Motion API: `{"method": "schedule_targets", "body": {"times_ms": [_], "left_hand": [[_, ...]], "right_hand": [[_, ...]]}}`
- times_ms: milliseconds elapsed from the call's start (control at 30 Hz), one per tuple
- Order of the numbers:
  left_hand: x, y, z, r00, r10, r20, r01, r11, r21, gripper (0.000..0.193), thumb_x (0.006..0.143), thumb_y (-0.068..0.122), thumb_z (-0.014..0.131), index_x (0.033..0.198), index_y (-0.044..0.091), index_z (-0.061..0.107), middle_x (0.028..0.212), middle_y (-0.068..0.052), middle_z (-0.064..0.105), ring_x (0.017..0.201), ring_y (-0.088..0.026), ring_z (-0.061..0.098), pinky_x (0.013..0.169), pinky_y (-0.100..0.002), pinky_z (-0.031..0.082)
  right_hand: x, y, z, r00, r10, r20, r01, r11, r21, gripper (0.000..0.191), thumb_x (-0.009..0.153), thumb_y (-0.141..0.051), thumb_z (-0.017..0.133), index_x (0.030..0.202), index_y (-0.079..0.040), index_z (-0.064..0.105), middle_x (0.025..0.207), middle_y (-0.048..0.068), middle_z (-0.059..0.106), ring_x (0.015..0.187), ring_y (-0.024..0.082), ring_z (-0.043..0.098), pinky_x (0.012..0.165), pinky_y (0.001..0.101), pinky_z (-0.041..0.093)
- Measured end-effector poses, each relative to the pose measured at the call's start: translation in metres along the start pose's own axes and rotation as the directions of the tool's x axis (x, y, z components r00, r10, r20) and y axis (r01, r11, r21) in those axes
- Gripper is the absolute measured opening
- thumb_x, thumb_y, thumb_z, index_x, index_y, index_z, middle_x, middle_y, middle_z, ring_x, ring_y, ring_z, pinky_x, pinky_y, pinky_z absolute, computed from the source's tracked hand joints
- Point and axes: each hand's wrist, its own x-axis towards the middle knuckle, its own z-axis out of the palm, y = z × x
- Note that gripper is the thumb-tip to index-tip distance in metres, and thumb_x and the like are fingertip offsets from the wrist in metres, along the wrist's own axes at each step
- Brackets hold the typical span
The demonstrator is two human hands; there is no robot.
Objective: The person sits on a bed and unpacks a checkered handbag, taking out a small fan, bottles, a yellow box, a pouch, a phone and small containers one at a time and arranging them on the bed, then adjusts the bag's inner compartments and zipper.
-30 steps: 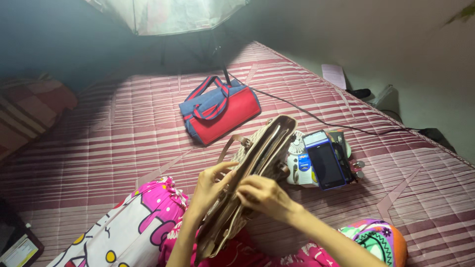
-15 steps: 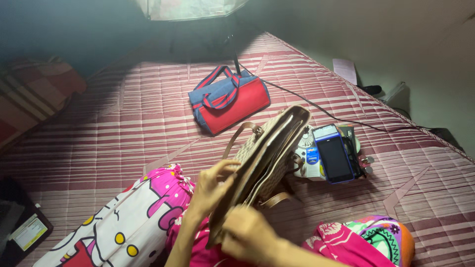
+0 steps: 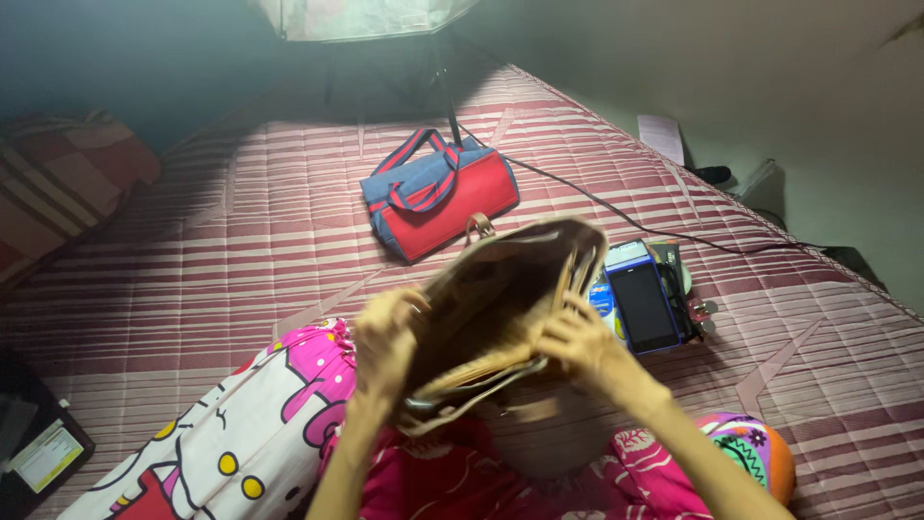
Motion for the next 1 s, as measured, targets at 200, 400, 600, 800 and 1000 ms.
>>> {"method": "schedule_targets", "body": {"times_ms": [200,400,600,800,1000], "left_hand": [[0.020,0.000,0.002,0.998,-0.028,0.055,0.022,0.995,0.092,0.023,0.076,-0.010,0.067,0.090,0.006,0.075,0.105,-0.013,0.068,0.099,-0.031,0.068,0.084,-0.040,0.055],[-0.030,0.045,0.031,0.931,0.305,0.199,-0.322,0.945,0.056,0.025,0.084,-0.002,0.067,0.107,0.005,0.072,0.114,-0.012,0.064,0.105,-0.032,0.065,0.090,-0.043,0.054],[-0.033,0.066,0.071,0.903,0.144,0.405,-0.138,0.989,-0.045,0.038,0.089,0.008,0.069,0.125,0.003,0.062,0.114,-0.017,0.063,0.101,-0.037,0.064,0.084,-0.046,0.054],[-0.033,0.067,0.113,0.874,0.122,0.471,-0.143,0.990,0.009,0.053,0.086,0.005,0.069,0.136,0.001,0.053,0.109,-0.019,0.061,0.097,-0.037,0.063,0.079,-0.048,0.054],[0.003,0.061,0.158,0.834,0.331,0.442,-0.372,0.928,0.006,0.047,0.078,0.003,0.069,0.124,0.005,0.058,0.107,-0.015,0.060,0.098,-0.032,0.066,0.076,-0.041,0.057]], "right_hand": [[-0.029,-0.042,0.022,0.976,0.026,-0.218,-0.035,0.999,-0.037,0.042,0.068,-0.001,0.071,0.108,-0.015,0.072,0.117,0.009,0.065,0.116,0.028,0.061,0.112,0.0474,0.040],[-0.015,-0.039,-0.001,0.996,0.087,-0.011,-0.084,0.981,0.172,0.037,0.081,-0.034,0.080,0.106,-0.007,0.072,0.107,0.010,0.066,0.104,0.030,0.062,0.096,0.0461,0.046],[-0.013,-0.020,-0.018,0.944,0.297,-0.145,-0.244,0.922,0.302,0.026,0.090,-0.023,0.072,0.109,-0.006,0.072,0.120,0.011,0.067,0.110,0.028,0.066,0.092,0.0372,0.055],[-0.008,0.027,-0.018,0.786,0.553,-0.276,-0.546,0.830,0.108,0.039,0.079,-0.023,0.080,0.108,0.001,0.070,0.111,0.015,0.067,0.101,0.035,0.065,0.085,0.0429,0.053],[0.000,0.057,-0.013,0.811,0.525,-0.257,-0.508,0.851,0.134,0.029,0.084,-0.009,0.072,0.113,-0.003,0.074,0.099,0.013,0.071,0.096,0.033,0.066,0.086,0.0449,0.054]]}}
